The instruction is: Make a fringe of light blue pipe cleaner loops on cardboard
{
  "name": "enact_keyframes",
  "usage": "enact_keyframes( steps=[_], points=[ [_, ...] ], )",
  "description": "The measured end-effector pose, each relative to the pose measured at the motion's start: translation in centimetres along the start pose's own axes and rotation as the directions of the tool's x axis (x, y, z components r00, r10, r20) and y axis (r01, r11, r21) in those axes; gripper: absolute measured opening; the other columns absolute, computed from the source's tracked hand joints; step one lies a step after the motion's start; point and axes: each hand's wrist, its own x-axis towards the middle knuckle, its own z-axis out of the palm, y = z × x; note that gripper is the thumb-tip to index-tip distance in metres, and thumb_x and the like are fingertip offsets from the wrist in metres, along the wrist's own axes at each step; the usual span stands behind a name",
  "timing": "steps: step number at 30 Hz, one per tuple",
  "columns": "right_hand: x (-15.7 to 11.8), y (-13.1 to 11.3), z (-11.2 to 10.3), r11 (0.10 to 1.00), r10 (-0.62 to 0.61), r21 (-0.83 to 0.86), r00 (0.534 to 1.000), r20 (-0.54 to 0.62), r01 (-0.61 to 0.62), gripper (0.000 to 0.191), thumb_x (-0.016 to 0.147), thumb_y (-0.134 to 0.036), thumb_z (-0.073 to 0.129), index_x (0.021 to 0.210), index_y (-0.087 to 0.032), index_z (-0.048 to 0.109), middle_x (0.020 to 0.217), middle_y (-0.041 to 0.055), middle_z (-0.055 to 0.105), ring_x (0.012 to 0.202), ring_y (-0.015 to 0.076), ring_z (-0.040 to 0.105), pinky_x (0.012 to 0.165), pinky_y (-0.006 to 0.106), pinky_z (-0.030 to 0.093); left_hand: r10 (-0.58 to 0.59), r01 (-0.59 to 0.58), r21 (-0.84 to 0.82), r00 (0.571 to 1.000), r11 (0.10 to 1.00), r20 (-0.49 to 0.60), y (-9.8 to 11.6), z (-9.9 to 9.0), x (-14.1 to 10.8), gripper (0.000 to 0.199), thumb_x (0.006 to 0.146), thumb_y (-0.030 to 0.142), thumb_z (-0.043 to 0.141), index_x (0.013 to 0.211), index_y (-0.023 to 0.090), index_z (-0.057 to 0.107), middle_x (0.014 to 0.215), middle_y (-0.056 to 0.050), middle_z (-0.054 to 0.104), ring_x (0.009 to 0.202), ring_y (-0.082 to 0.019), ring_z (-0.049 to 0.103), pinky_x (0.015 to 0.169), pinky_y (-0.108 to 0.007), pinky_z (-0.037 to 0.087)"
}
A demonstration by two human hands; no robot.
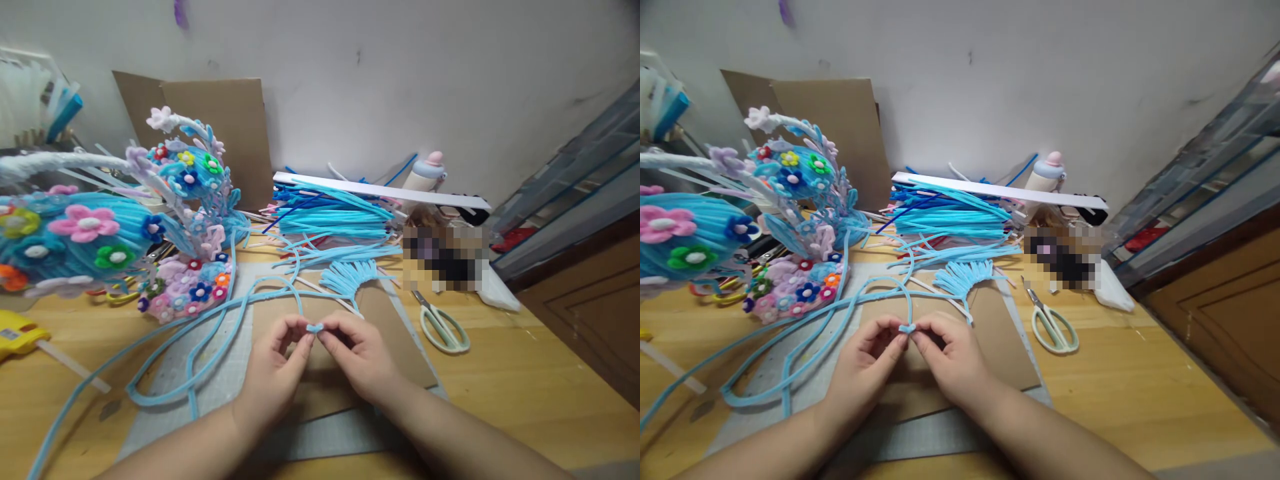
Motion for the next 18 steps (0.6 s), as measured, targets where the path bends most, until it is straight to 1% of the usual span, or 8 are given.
enact_keyframes(
  steps=[3,7,11,18],
  points=[
    [-0.04,0.04,0.03,1.0,0.011,0.006,1.0,0.002,-0.011,0.012,0.085,-0.024,0.054,0.085,-0.018,0.064,0.079,0.0028,0.064,0.075,0.014,0.058,0.07,0.025,0.045,0.027,-0.027,0.034,1.0,0.999,-0.009,-0.1,-0.04,0.08,0.007,0.082,0.023,0.057,0.087,0.018,0.057,0.08,-0.001,0.059,0.077,-0.013,0.058,0.072,-0.024,0.048],
    [-0.2,0.1,0.09,0.999,0.031,0.023,0.999,-0.006,-0.031,0.012,0.085,-0.024,0.054,0.085,-0.018,0.064,0.08,0.003,0.064,0.076,0.0142,0.058,0.071,0.025,0.045,0.027,-0.027,0.024,0.999,0.999,-0.023,-0.26,-0.08,0.09,0.009,0.083,0.023,0.057,0.09,0.018,0.057,0.082,-0.001,0.059,0.078,-0.013,0.058,0.073,-0.024,0.048],
    [-0.24,0.11,0.2,0.997,0.049,0.054,0.999,0.004,-0.05,0.012,0.085,-0.025,0.053,0.086,-0.017,0.063,0.082,0.0036,0.064,0.078,0.0146,0.058,0.072,0.026,0.045,0.037,-0.036,0.049,0.999,0.998,-0.008,-0.27,-0.18,0.03,0.008,0.083,0.024,0.056,0.089,0.018,0.057,0.083,-0.002,0.058,0.079,-0.013,0.057,0.073,-0.024,0.047],
    [-0.12,-0.02,0.22,0.997,0.053,0.055,0.999,0.004,-0.053,0.015,0.084,-0.028,0.054,0.077,-0.017,0.061,0.073,0.0022,0.06,0.07,0.0135,0.055,0.065,0.024,0.043,0.1,-0.101,0.088,0.995,0.991,0.024,-0.14,-0.21,0.12,0.004,0.084,0.021,0.054,0.083,0.017,0.056,0.08,-0.002,0.055,0.078,-0.014,0.055,0.072,-0.024,0.046]
  ],
)
